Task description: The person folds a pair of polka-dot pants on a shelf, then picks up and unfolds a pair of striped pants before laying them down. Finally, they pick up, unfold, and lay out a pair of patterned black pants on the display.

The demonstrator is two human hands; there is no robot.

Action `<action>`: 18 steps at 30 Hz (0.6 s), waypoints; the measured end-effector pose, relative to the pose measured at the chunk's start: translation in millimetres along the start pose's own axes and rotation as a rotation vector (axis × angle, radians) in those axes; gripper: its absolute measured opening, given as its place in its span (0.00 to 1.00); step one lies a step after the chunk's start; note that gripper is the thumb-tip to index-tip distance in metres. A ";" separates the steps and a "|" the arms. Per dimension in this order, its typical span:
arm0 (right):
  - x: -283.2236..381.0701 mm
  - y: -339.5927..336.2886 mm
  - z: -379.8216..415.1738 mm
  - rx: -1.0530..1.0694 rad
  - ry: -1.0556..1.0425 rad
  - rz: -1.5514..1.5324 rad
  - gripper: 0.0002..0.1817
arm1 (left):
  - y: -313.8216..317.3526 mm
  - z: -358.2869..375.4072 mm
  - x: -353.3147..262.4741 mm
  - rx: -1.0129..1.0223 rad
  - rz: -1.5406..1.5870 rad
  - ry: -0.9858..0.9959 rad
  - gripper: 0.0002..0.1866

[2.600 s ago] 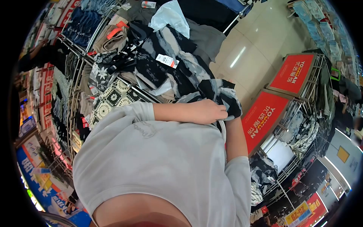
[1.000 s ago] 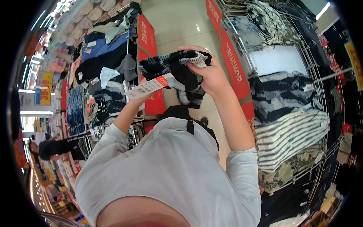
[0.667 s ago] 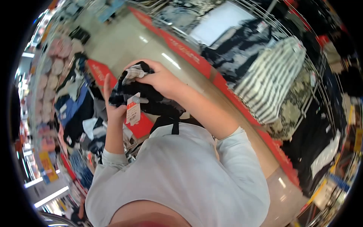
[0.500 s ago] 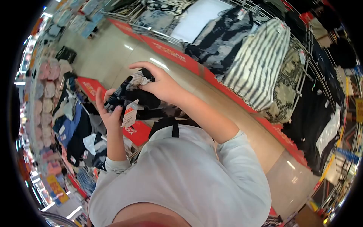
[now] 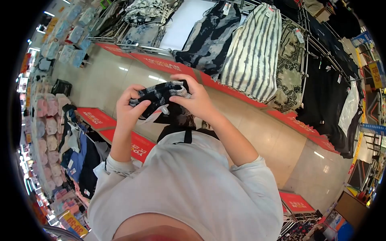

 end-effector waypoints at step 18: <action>95.9 -26.2 -109.9 -0.286 -0.333 0.165 0.18 | -19.3 -177.1 -1.4 0.047 0.076 0.206 0.32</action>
Point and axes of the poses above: each hand's wrist, its own z-axis away from the middle knuckle, its own y-axis out of the palm, x = y × z, the point moved 4 cm from there along -z, towards the middle knuckle, and after that the axes turned 14 degrees about -z, right-handed, at the moved point
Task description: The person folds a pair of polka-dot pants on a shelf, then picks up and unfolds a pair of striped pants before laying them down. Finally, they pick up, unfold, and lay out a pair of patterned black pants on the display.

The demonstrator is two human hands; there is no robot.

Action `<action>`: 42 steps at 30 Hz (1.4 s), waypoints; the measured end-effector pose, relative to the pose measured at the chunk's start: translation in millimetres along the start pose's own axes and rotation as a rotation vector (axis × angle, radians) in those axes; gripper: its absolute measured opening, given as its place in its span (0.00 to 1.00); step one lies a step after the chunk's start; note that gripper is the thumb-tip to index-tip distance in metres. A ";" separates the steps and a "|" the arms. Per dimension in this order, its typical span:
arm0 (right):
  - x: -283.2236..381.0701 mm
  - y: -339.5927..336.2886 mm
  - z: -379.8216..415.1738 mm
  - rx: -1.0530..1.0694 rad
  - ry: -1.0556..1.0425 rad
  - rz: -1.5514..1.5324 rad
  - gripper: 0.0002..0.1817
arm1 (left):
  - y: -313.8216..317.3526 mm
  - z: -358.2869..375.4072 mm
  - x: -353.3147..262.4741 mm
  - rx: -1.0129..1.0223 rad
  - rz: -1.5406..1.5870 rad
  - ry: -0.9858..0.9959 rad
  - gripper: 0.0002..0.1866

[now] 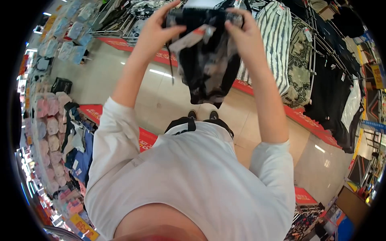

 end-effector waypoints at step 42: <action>-76.8 109.8 216.5 -0.485 0.352 0.202 0.22 | -74.8 132.2 52.4 0.593 0.126 0.184 0.16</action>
Point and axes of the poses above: each hand's wrist, its own z-axis away from the middle knuckle, its own y-axis out of the palm, x = y × z, the point moved 4 cm from there along -z, towards the middle knuckle, and after that the axes turned 14 degrees about -z, right-handed, at the moved point
